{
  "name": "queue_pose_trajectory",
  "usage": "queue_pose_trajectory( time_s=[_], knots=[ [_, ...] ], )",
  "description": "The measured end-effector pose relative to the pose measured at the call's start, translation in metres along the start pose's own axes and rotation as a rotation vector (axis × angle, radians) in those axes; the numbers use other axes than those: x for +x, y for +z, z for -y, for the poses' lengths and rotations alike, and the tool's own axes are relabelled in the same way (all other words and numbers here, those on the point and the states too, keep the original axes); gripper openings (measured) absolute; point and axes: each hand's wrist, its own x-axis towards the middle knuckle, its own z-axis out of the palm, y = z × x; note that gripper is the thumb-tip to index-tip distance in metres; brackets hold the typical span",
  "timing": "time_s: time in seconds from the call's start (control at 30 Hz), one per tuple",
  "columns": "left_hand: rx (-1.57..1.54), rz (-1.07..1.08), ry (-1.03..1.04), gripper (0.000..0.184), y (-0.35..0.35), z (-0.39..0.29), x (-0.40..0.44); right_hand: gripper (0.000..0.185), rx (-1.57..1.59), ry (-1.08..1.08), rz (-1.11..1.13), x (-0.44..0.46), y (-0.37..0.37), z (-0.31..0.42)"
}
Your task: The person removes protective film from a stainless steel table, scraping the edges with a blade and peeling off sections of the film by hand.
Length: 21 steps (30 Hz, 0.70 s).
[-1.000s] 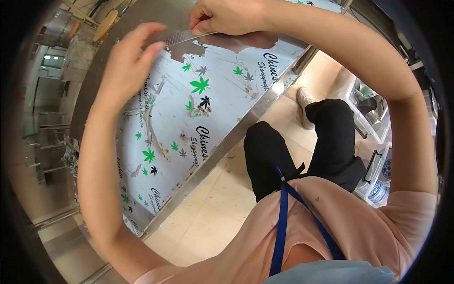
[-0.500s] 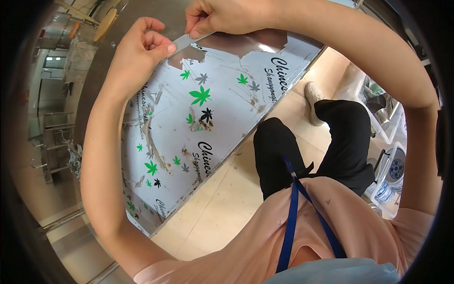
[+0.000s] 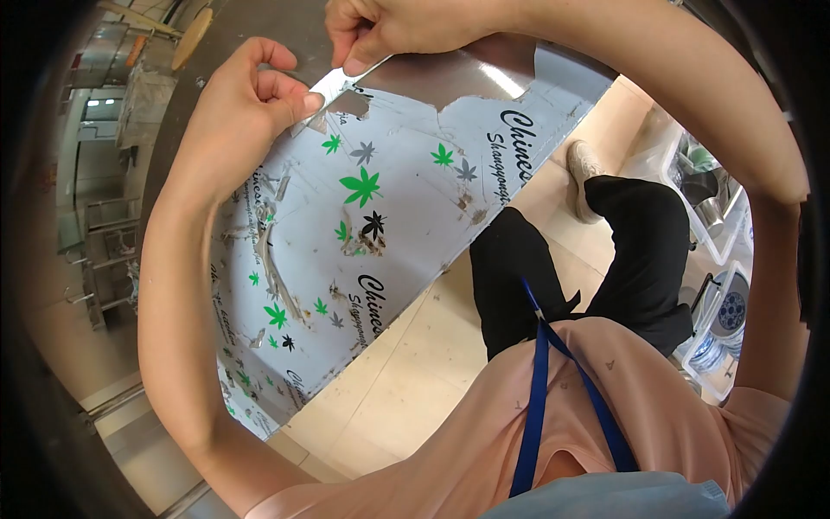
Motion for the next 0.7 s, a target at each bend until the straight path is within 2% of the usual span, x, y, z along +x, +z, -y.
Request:
queue_pose_trajectory(
  time_s=[0.47,0.57,0.7],
  knots=[
    [-0.011,0.006,-0.011,0.033,0.008,-0.011,-0.010,0.012,-0.013,-0.143,0.006,-0.006,-0.001,-0.004],
    [-0.107,0.012,0.006,0.032,0.008,-0.005,-0.010,0.011,0.096,-0.047,0.032,-0.009,-0.008,0.003],
    [-0.269,-0.082,0.061,0.030,0.011,0.009,-0.010,0.010,-0.092,0.023,-0.011,-0.007,-0.013,0.005]
  ],
)
